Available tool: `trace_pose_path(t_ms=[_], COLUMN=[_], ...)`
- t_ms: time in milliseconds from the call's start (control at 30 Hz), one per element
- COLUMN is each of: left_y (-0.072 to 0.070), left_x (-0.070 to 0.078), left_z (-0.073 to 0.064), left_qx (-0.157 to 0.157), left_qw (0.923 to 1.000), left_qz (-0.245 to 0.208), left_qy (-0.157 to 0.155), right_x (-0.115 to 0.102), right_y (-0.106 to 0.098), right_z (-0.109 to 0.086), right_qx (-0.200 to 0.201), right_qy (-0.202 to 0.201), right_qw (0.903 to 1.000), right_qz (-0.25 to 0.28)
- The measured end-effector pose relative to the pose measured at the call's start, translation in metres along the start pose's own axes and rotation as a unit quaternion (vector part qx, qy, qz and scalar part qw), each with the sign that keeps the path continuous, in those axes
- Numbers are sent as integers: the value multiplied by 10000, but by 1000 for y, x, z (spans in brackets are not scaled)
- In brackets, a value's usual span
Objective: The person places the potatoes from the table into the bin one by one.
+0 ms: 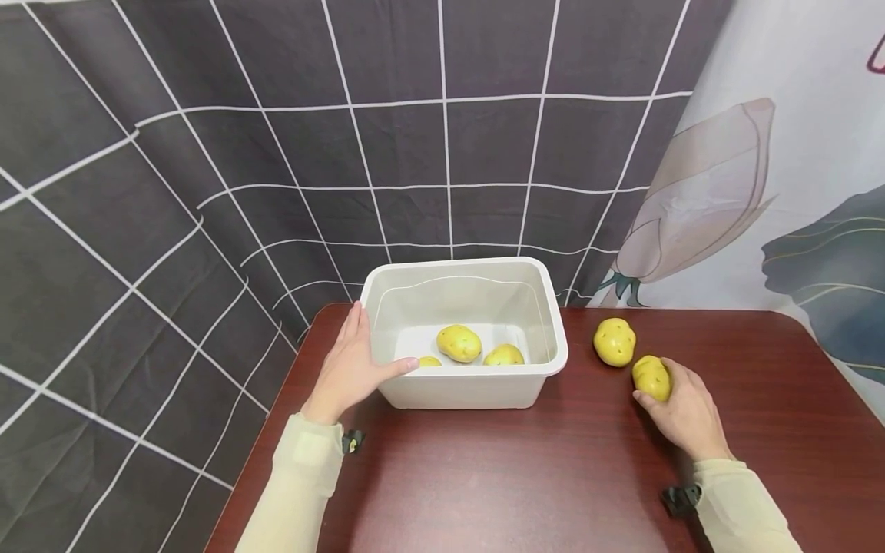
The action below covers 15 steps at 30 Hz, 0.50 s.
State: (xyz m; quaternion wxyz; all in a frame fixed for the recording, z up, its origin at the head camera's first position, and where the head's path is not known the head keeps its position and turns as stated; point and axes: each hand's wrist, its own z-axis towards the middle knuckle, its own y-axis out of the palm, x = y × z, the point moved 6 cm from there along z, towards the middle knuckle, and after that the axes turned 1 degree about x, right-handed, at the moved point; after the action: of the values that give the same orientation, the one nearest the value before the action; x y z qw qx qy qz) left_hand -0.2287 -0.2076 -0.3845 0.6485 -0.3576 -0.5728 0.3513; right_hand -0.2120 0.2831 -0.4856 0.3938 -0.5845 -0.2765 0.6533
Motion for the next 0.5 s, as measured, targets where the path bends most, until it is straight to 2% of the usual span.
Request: trace_pose_path(t_ms=[500], left_y=[1], left_x=[0], left_z=[0], left_qx=[23], left_qw=[10000], left_qz=[-74], left_qy=[17], right_x=[4], right_y=[-4], right_z=[-2], right_qx=[226], right_qy=[187], right_qw=[9995], right_qz=[91])
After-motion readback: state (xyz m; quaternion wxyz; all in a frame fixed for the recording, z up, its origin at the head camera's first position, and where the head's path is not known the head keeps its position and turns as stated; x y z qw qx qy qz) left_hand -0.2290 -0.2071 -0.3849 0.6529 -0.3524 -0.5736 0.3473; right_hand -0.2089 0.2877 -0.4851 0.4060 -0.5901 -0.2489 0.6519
